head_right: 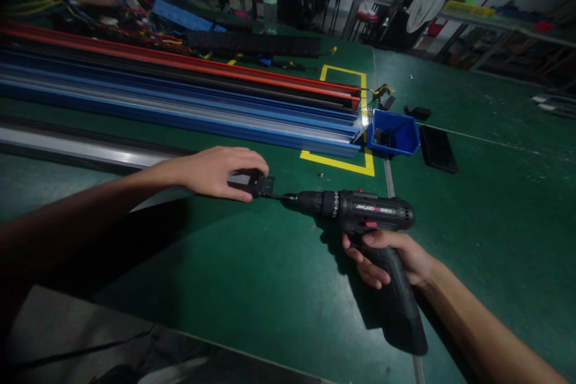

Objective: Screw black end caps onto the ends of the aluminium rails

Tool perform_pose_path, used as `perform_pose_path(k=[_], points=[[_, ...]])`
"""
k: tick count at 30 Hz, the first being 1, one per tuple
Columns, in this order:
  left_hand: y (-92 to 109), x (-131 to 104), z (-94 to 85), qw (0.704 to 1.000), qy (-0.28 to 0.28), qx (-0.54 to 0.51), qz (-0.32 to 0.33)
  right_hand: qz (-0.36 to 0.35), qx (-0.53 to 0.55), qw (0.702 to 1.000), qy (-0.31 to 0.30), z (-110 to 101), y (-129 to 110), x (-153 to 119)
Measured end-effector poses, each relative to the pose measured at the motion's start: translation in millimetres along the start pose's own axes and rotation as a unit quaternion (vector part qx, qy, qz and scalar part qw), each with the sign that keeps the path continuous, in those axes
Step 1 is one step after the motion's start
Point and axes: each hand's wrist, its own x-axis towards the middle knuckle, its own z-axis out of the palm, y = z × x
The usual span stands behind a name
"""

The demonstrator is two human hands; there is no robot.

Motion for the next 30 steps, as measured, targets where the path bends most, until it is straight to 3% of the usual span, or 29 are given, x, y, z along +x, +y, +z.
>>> perform_pose_path(k=[30], points=[[-0.2, 0.5, 0.6, 1.000, 0.001, 0.000, 0.001, -0.002, -0.003, 1.000, 0.001, 0.1, -1.0, 0.6]])
